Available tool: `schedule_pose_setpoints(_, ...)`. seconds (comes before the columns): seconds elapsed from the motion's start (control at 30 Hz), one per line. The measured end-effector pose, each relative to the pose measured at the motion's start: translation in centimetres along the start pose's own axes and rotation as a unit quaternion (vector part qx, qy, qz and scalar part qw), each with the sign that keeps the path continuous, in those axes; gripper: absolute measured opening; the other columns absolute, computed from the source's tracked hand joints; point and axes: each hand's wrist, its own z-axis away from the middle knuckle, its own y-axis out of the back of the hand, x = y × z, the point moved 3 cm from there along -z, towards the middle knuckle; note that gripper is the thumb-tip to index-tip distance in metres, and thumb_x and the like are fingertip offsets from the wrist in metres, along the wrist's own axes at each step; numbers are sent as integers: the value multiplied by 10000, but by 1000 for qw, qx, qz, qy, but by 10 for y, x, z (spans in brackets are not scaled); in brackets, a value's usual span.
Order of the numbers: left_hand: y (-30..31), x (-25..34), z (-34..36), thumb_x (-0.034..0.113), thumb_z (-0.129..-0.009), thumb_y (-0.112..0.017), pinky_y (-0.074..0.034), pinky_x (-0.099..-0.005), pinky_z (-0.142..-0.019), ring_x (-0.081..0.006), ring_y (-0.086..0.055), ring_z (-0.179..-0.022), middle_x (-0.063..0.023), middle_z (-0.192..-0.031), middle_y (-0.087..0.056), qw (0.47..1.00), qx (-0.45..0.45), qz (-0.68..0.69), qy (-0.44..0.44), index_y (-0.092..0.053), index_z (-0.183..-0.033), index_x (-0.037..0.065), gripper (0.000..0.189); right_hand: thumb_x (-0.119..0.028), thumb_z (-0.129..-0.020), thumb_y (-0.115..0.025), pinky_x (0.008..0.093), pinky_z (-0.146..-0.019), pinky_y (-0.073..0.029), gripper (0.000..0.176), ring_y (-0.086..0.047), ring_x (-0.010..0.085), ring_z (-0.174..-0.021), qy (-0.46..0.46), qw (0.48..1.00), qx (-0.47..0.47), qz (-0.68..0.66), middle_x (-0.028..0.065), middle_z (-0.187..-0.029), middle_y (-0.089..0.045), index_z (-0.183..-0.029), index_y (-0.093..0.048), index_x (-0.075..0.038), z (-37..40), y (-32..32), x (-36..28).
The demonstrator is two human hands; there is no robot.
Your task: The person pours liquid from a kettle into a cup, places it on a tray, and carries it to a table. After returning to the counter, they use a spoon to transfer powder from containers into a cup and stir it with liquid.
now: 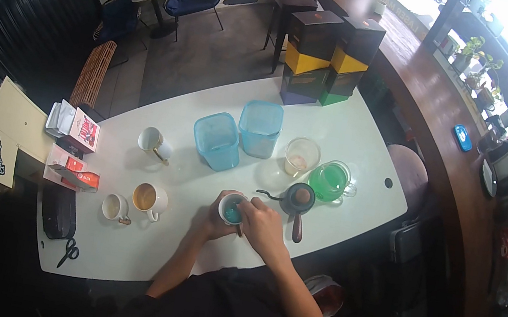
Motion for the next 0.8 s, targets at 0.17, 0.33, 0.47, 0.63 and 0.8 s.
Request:
schedule_pose_setpoints(0.17,1,-1,0,125,-546,-890,-507,-370,-899,-253,-601,-1061,-94,-1166,-588,1000,2,-6,-4,-484,-1243,84,808,-120,-865,-644,429,-574,-458,105,-591,348,-625,-1,1000,-21,-4,131,-710,-570,-856,-673,-20,1,4,-2)
schedule_pose_setpoints(0.33,0,-6,0,103,-529,-882,-508,-369,-895,-254,-600,-1059,-96,-1166,-588,1000,-11,14,26,-484,-1244,88,818,-108,-867,-634,434,-587,-463,104,-596,350,-635,19,998,-34,-51,143,-731,-585,-846,-666,-12,3,-2,-7)
schedule_pose_setpoints(0.47,2,0,-1,105,-540,-882,-508,-366,-894,-253,-601,-1057,-100,-1169,-585,1000,-9,0,12,-485,-1241,82,806,-117,-870,-634,436,-592,-468,113,-599,352,-644,20,999,-17,-43,144,-731,-581,-844,-659,-10,0,-2,-6)
schedule_pose_setpoints(0.63,1,1,0,111,-562,-882,-505,-361,-894,-249,-602,-1050,-108,-1165,-583,1000,8,4,-28,-489,-1232,66,778,-133,-874,-636,433,-592,-470,119,-599,351,-647,3,1000,-17,6,137,-734,-580,-853,-660,-18,-2,3,-3)
schedule_pose_setpoints(0.8,0,-3,0,92,-554,-875,-502,-365,-896,-257,-597,-1047,-107,-1166,-577,1000,-5,2,-10,-479,-1238,70,790,-123,-867,-637,432,-590,-473,101,-602,352,-653,15,999,-48,-9,135,-755,-588,-865,-662,-25,0,2,-3)
